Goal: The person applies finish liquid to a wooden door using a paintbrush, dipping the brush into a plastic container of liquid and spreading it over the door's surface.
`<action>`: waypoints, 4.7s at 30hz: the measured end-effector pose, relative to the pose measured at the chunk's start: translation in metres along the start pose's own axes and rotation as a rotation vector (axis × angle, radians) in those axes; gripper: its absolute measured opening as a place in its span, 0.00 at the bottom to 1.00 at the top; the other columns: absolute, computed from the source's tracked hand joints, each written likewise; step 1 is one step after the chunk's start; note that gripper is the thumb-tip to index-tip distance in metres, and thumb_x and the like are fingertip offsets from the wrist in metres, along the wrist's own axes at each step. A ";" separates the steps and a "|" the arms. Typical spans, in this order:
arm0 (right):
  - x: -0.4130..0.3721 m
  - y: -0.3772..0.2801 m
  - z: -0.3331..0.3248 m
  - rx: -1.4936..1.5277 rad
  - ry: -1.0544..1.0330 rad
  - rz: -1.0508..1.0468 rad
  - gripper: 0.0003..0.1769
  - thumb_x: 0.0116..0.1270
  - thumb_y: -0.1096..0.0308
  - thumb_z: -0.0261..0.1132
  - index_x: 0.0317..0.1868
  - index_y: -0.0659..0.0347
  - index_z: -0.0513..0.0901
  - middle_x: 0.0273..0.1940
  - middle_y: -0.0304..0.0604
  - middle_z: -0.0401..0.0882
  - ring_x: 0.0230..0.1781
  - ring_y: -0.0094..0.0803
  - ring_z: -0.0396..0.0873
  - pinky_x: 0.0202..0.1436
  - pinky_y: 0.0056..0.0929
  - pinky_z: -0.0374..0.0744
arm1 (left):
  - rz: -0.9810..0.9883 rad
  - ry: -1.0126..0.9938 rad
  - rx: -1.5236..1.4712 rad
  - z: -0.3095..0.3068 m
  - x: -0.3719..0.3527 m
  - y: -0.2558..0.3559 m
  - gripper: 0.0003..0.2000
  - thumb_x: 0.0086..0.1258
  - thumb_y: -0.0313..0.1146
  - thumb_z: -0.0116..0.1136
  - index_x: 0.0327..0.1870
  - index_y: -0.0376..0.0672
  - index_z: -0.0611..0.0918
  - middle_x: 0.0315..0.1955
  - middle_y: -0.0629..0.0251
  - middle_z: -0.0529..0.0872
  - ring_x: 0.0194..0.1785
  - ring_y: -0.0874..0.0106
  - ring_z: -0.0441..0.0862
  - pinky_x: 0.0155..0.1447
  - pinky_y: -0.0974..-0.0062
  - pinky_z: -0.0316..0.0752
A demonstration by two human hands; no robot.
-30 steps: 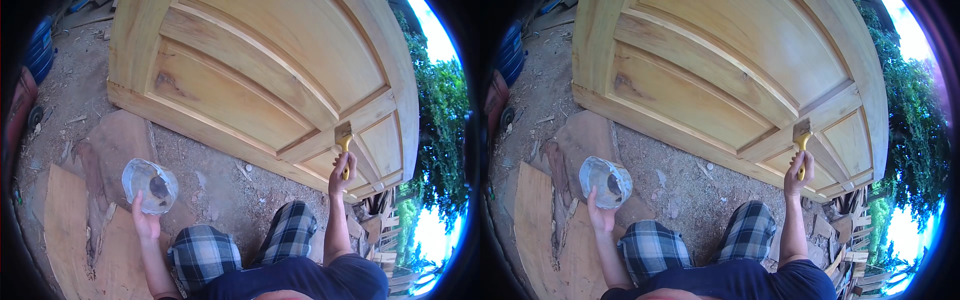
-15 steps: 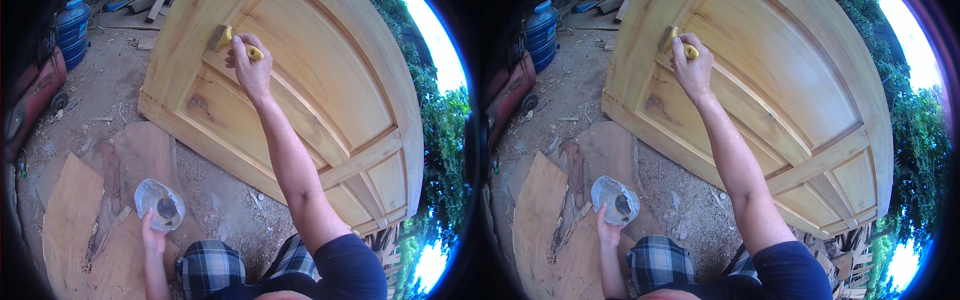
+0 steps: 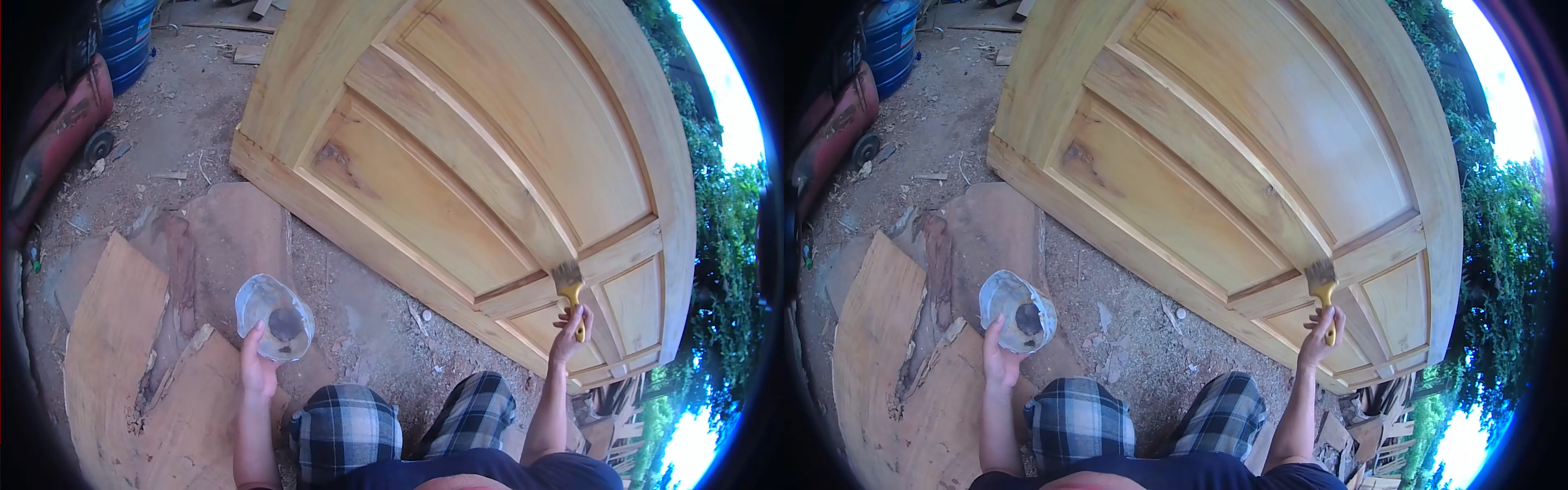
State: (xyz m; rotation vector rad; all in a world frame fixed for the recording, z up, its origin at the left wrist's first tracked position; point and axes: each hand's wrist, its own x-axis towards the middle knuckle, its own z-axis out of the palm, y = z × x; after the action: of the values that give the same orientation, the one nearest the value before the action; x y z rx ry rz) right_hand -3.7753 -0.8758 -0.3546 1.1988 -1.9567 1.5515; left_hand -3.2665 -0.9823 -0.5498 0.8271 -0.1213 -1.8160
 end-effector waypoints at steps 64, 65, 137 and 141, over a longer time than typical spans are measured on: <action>-0.133 -0.207 0.471 0.062 -1.335 -0.674 0.07 0.72 0.65 0.62 0.42 0.59 0.80 0.33 0.54 0.85 0.35 0.46 0.86 0.41 0.38 0.82 | -0.026 -0.102 -0.163 -0.029 -0.023 -0.017 0.35 0.69 0.36 0.63 0.74 0.42 0.60 0.66 0.57 0.68 0.70 0.65 0.66 0.73 0.63 0.63; -0.121 -0.202 0.471 0.064 -1.310 -0.684 0.08 0.72 0.64 0.63 0.42 0.60 0.82 0.32 0.53 0.86 0.33 0.41 0.87 0.39 0.35 0.83 | -0.027 -0.095 -0.170 -0.030 -0.021 -0.017 0.35 0.69 0.36 0.63 0.74 0.42 0.60 0.66 0.57 0.68 0.70 0.65 0.66 0.73 0.63 0.63; 0.164 -0.480 0.394 0.045 -0.441 -0.993 0.19 0.72 0.52 0.66 0.50 0.60 0.86 0.26 0.39 0.84 0.24 0.19 0.81 0.27 0.20 0.79 | -0.068 -0.189 -0.127 -0.017 0.017 -0.069 0.32 0.70 0.30 0.59 0.74 0.40 0.59 0.64 0.55 0.71 0.67 0.62 0.71 0.70 0.61 0.68; 0.266 -0.512 0.329 -0.093 0.273 -1.395 0.14 0.76 0.52 0.61 0.49 0.49 0.86 0.36 0.39 0.88 0.34 0.31 0.86 0.36 0.33 0.82 | -0.037 -0.192 -0.123 -0.016 0.017 -0.067 0.32 0.70 0.30 0.59 0.73 0.40 0.59 0.64 0.54 0.71 0.67 0.62 0.71 0.69 0.61 0.69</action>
State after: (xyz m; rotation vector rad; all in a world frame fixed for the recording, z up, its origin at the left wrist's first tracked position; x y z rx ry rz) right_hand -3.4508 -1.2986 0.0412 1.6002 -0.5882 0.7475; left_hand -3.3133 -0.9643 -0.6005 0.5708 -0.1169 -1.9150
